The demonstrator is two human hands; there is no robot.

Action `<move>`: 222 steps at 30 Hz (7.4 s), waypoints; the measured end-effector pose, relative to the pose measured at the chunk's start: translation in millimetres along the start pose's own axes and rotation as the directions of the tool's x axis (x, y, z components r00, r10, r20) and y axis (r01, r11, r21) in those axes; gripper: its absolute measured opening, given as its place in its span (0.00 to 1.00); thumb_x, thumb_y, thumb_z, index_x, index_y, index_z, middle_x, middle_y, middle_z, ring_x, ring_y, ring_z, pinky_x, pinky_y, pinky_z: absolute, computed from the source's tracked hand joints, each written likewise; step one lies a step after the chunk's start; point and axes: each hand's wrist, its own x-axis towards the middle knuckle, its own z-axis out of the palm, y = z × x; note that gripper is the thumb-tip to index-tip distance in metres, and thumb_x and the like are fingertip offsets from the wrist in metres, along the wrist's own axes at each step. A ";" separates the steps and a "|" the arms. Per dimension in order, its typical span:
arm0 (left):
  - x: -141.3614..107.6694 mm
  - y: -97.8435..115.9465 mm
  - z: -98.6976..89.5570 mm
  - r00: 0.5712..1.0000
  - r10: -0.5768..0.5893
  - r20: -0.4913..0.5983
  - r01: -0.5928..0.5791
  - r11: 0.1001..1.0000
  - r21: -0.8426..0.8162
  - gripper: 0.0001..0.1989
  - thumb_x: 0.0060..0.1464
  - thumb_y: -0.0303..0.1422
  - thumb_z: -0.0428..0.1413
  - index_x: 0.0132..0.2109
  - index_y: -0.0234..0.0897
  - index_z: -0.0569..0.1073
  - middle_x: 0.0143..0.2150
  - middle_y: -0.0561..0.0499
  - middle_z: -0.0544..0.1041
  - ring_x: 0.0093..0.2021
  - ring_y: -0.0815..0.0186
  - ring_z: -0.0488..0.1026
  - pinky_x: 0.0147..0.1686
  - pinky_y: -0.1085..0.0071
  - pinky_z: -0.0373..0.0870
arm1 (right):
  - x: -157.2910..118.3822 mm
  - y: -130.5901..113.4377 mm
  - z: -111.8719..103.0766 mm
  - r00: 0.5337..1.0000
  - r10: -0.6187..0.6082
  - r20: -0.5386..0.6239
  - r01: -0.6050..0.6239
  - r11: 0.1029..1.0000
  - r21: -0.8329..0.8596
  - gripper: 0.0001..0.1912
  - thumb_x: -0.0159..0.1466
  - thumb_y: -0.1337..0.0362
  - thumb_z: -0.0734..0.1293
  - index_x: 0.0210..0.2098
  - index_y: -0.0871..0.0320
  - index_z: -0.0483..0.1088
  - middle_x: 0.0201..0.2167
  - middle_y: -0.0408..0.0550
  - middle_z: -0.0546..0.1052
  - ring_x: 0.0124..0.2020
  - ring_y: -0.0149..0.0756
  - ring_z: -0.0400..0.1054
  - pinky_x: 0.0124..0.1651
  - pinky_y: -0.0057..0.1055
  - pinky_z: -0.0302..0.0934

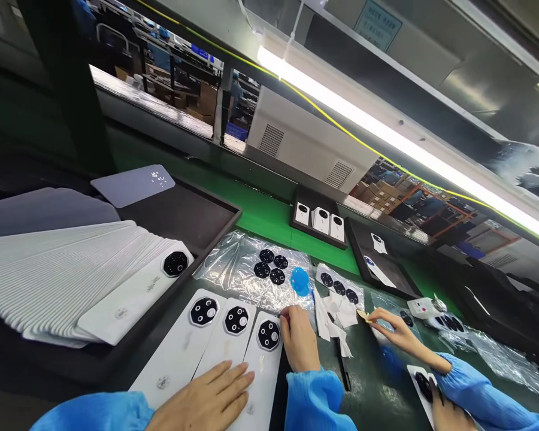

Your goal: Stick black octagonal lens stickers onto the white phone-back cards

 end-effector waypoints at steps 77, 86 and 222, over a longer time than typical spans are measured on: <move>49.2 -12.7 3.8 0.602 -0.468 0.647 0.418 -0.506 -0.755 0.19 0.50 0.39 0.59 0.46 0.38 0.63 0.29 0.57 0.75 0.27 0.68 0.73 0.27 0.75 0.67 | -71.1 -89.4 145.3 0.992 -0.102 -0.076 0.089 0.983 -0.159 0.19 0.61 0.63 0.68 0.52 0.49 0.66 0.37 0.42 0.71 0.30 0.30 0.66 0.36 0.25 0.67; 57.0 -12.6 0.6 0.562 -0.492 0.665 0.409 -0.533 -0.740 0.18 0.49 0.38 0.59 0.45 0.38 0.64 0.34 0.53 0.77 0.29 0.67 0.75 0.30 0.73 0.68 | -70.9 -80.2 149.5 0.994 -0.096 -0.059 0.086 0.984 -0.155 0.19 0.63 0.61 0.67 0.53 0.49 0.64 0.38 0.45 0.69 0.31 0.34 0.66 0.36 0.29 0.67; 69.9 -29.9 8.0 0.494 -0.531 0.689 0.458 -0.514 -0.725 0.21 0.53 0.39 0.57 0.51 0.39 0.60 0.34 0.53 0.76 0.32 0.65 0.75 0.31 0.72 0.67 | -36.9 -72.0 151.0 0.989 -0.141 -0.051 0.132 0.979 -0.155 0.18 0.63 0.59 0.67 0.51 0.52 0.66 0.36 0.46 0.69 0.29 0.33 0.66 0.33 0.30 0.68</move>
